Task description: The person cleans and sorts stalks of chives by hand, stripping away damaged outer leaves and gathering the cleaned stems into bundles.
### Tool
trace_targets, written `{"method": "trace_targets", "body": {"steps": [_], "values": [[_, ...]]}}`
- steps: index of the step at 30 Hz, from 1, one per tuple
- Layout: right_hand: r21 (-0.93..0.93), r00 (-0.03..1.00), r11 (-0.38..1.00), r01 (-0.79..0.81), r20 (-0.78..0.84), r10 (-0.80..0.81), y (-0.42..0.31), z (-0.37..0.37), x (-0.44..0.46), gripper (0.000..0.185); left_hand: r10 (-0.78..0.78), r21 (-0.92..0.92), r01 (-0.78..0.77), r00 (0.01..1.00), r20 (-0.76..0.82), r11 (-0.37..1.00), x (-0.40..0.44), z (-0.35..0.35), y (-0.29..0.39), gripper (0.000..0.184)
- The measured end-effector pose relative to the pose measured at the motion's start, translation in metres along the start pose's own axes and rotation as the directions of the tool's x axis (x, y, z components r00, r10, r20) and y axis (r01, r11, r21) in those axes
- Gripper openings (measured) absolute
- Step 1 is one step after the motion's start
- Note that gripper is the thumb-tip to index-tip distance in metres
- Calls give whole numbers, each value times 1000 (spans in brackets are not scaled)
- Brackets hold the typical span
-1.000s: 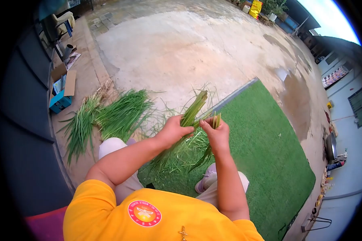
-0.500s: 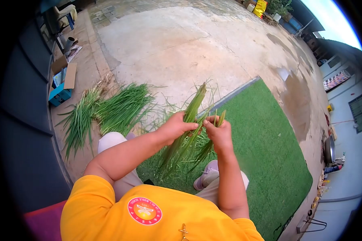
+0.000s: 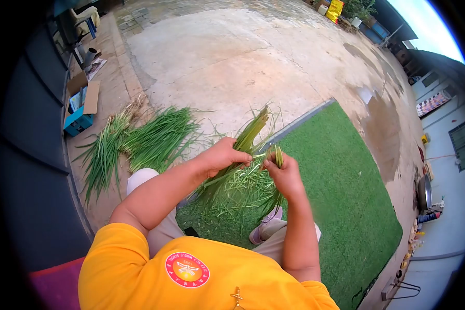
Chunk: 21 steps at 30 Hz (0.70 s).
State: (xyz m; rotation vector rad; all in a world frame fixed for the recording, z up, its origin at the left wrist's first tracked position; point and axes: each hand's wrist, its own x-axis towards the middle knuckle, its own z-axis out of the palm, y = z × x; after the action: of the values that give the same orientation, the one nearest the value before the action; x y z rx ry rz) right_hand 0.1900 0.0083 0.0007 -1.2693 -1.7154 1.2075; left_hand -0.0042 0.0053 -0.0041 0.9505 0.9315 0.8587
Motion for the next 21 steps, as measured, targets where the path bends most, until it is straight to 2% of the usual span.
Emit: {"method": "trace_targets", "body": {"steps": [2, 3, 5, 7, 11, 12, 14, 15, 16, 17, 18, 20, 21], "values": [[-156, 997, 985, 71, 19, -69, 2, -3, -2, 8, -36, 1, 36, 999, -7, 999, -4, -4, 13, 9], [-156, 997, 985, 73, 18, -71, 1, -4, -3, 8, -35, 3, 35, 999, -7, 999, -3, -8, 14, 9], [-289, 997, 956, 56, 61, -40, -1, -5, -7, 7, 26, 126, -11, 993, -113, 992, -1, -17, 13, 8], [-302, 1000, 953, 22, 24, -16, 2, -8, -8, 7, 43, 201, -11, 987, -157, 979, -1, -31, 21, 9], [-280, 996, 958, -63, -83, 41, 9, -17, -4, 11, 64, 133, -48, 990, -123, 990, -7, -47, 36, 11], [-276, 996, 960, -58, -85, 36, 8, -17, -2, 11, 56, 42, -51, 991, -122, 998, -9, -47, 36, 11], [-462, 976, 885, -57, -211, -48, 6, -17, 2, 14, 19, -83, -28, 994, -109, 996, -13, -42, 35, 11], [-459, 975, 886, -61, -216, -45, 10, -13, 5, 14, 16, -79, -25, 994, -105, 997, -14, -39, 32, 11], [-157, 975, 988, 5, -220, -40, 16, -5, 11, 20, 8, -105, -18, 996, -91, 994, -13, -35, 28, 11], [160, 974, 984, 73, -222, -36, 18, 3, 15, 25, 0, -132, -11, 997, -78, 991, -12, -32, 24, 11], [160, 974, 985, 69, -225, -32, 3, 10, 13, 25, -14, -116, 9, 999, -47, 993, -11, -29, 21, 14], [456, 973, 869, -191, -30, 230, -27, 22, 5, 15, -6, -90, 4, 1000, -23, 996, -11, -18, 16, 15], [458, 972, 867, -194, -31, 234, -23, 25, 5, 15, 7, -62, -8, 1000, -1, 998, -11, -14, 13, 17]]}}
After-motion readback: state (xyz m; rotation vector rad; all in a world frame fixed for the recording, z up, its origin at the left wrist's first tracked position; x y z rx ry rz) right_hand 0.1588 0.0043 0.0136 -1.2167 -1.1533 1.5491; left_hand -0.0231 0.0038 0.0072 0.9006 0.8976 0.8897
